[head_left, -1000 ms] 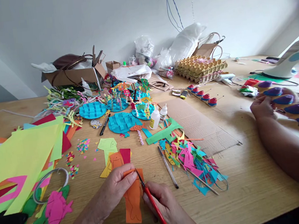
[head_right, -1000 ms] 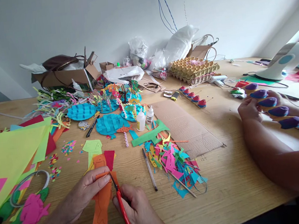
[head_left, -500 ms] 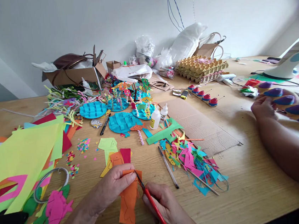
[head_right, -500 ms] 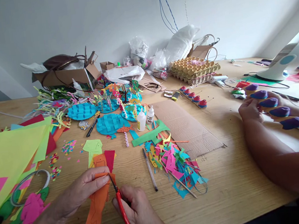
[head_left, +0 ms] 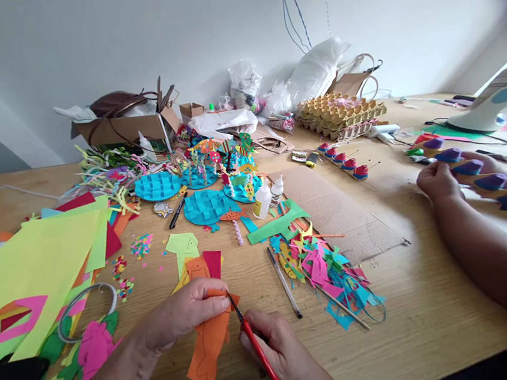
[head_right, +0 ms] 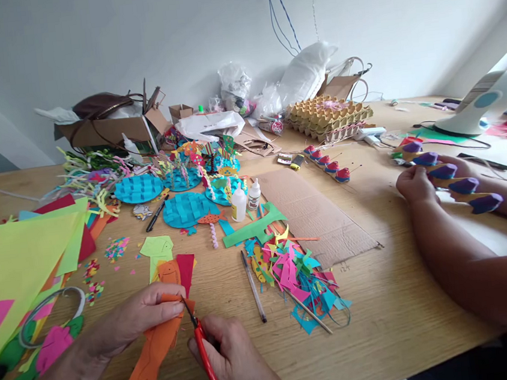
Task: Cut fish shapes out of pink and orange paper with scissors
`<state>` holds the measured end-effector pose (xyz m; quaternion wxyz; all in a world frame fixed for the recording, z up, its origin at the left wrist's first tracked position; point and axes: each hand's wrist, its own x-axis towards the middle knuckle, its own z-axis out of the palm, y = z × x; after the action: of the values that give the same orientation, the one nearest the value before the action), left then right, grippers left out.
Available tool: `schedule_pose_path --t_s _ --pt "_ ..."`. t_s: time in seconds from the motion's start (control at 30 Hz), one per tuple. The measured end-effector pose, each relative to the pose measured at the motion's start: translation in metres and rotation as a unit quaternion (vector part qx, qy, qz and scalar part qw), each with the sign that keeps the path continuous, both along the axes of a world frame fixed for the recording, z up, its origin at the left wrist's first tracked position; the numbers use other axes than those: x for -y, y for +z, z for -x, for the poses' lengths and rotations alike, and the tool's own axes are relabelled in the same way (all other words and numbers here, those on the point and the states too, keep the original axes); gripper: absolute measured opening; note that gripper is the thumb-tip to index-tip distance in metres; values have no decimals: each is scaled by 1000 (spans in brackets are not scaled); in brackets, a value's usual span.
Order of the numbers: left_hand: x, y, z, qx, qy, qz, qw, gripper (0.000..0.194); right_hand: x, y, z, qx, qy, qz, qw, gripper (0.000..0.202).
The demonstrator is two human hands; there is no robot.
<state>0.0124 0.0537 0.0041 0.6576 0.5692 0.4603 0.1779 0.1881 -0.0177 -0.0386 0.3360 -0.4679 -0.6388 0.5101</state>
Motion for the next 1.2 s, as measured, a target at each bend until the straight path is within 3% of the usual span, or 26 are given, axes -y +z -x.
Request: schedule_pose_path --t_s 0.2,0.63,0.77,0.9,0.93,0.97,1.07,1.13,1.2 --pt "-5 7 -3 -27 -89 5 996 22 0 0 -2 -14 4 4 1000 33" --pt "-14 10 1 -36 -146 40 988 20 1 1 -2 -29 13 27 999 35" --pt "-10 9 3 5 -84 36 996 23 1 -3 -2 -44 1 38 998 36" --pt "4 3 7 111 80 87 987 31 -1 -9 3 -89 -45 83 992 45" --pt "9 1 8 150 97 92 980 34 -1 -9 5 -110 -55 102 987 48" --pt "14 -3 10 187 105 86 973 39 -2 -9 7 -132 -64 120 982 50" --pt "29 -18 16 227 45 28 972 58 -4 -7 12 -197 -82 148 966 53" --pt "37 -29 17 198 11 -57 979 68 -5 -2 15 -226 -94 150 958 52" --pt "42 -36 13 158 32 -127 979 67 -7 4 19 -241 -102 146 954 52"
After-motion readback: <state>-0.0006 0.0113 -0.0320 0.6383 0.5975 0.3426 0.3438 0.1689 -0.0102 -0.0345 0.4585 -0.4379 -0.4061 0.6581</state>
